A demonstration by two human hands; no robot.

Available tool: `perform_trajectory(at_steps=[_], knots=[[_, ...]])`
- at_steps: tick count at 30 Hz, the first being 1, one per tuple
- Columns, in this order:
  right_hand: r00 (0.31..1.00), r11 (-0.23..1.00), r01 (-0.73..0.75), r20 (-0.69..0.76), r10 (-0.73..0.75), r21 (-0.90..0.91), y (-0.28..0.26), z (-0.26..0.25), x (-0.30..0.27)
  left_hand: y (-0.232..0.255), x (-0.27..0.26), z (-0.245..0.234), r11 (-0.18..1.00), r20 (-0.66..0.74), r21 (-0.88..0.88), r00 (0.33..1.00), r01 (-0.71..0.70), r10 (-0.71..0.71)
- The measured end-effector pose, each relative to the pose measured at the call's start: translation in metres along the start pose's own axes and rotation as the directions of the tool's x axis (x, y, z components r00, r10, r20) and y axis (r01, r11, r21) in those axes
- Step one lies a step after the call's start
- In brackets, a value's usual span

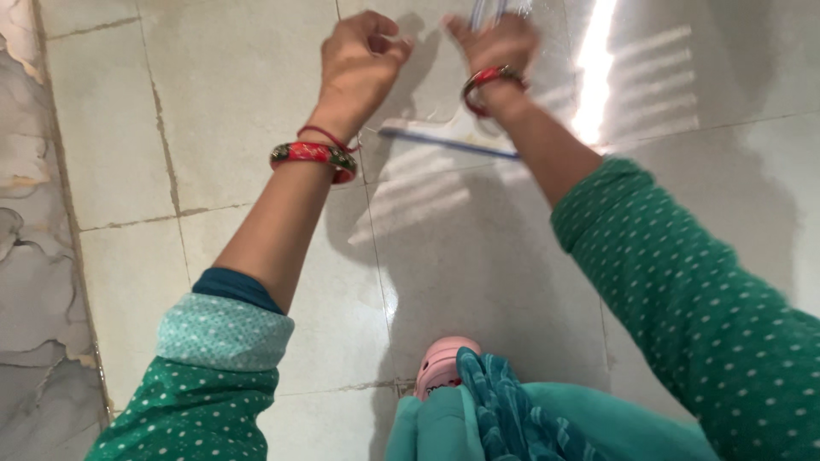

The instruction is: The person uses a squeegee to move water across a tiled floor toward a drain, then moves a red bucket containing cleaning supplies and uses the squeegee to clean around the corner of a wall.

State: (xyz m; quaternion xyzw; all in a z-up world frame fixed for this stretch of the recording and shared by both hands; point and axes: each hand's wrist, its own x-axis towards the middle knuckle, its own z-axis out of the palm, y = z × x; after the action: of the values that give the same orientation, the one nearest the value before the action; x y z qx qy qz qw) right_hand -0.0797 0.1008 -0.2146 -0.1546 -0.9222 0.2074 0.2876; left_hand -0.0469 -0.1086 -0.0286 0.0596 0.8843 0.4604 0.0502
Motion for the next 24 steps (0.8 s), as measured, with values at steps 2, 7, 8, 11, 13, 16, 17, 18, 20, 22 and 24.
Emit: perform_trajectory(at_steps=[2, 7, 8, 11, 13, 16, 17, 18, 20, 22, 24], knots=[[0.992, 0.991, -0.043, -0.111, 0.057, 0.124, 0.025, -0.014, 0.038, 0.007, -0.002, 0.006, 0.999, 0.029, 0.021, 0.999, 0.035, -0.035], [0.996, 0.946, -0.018, -0.072, 0.044, 0.324, 0.038, -0.094, 0.071, 0.022, -0.003, 0.017, 0.995, 0.063, 0.035, 0.994, 0.091, -0.093], [0.998, 0.952, 0.024, -0.068, -0.003, 0.306, 0.036, -0.108, 0.072, 0.024, -0.003, 0.021, 0.995, 0.071, 0.04, 0.993, 0.094, -0.097], [0.948, 0.905, -0.149, 0.319, 0.016, 0.398, 0.042, -0.156, 0.05, 0.027, -0.006, 0.039, 0.999, 0.105, 0.03, 0.994, 0.022, -0.025], [0.819, 0.934, -0.165, 0.572, -0.049, 0.316, 0.053, -0.187, 0.027, 0.03, -0.01, 0.053, 0.999, 0.135, 0.042, 0.991, 0.016, -0.022], [0.608, 0.982, 0.178, 0.778, -0.157, 0.059, 0.076, -0.22, -0.005, 0.038, -0.014, 0.079, 0.993, 0.192, 0.112, 0.98, 0.031, -0.052], [0.549, 0.977, 0.207, 0.821, -0.158, 0.049, 0.085, -0.23, -0.016, 0.04, -0.015, 0.088, 0.989, 0.208, 0.147, 0.978, -0.008, -0.023], [0.496, 0.981, 0.185, 0.855, -0.15, 0.064, 0.095, -0.24, -0.025, 0.042, -0.014, 0.094, 0.982, 0.224, 0.185, 0.975, -0.046, 0.004], [0.43, 0.987, 0.148, 0.895, -0.117, 0.058, 0.113, -0.254, -0.033, 0.047, -0.02, 0.106, 0.986, 0.288, 0.154, 0.957, -0.062, 0.015], [0.406, 0.993, 0.119, 0.912, -0.061, 0.013, 0.129, -0.262, -0.038, 0.052, -0.026, 0.116, 0.986, 0.335, 0.15, 0.942, -0.079, 0.024], [0.487, 1.0, 0.029, 0.873, -0.005, -0.01, 0.139, -0.258, -0.034, 0.058, -0.029, 0.124, 0.98, 0.361, 0.17, 0.932, -0.101, 0.033]])
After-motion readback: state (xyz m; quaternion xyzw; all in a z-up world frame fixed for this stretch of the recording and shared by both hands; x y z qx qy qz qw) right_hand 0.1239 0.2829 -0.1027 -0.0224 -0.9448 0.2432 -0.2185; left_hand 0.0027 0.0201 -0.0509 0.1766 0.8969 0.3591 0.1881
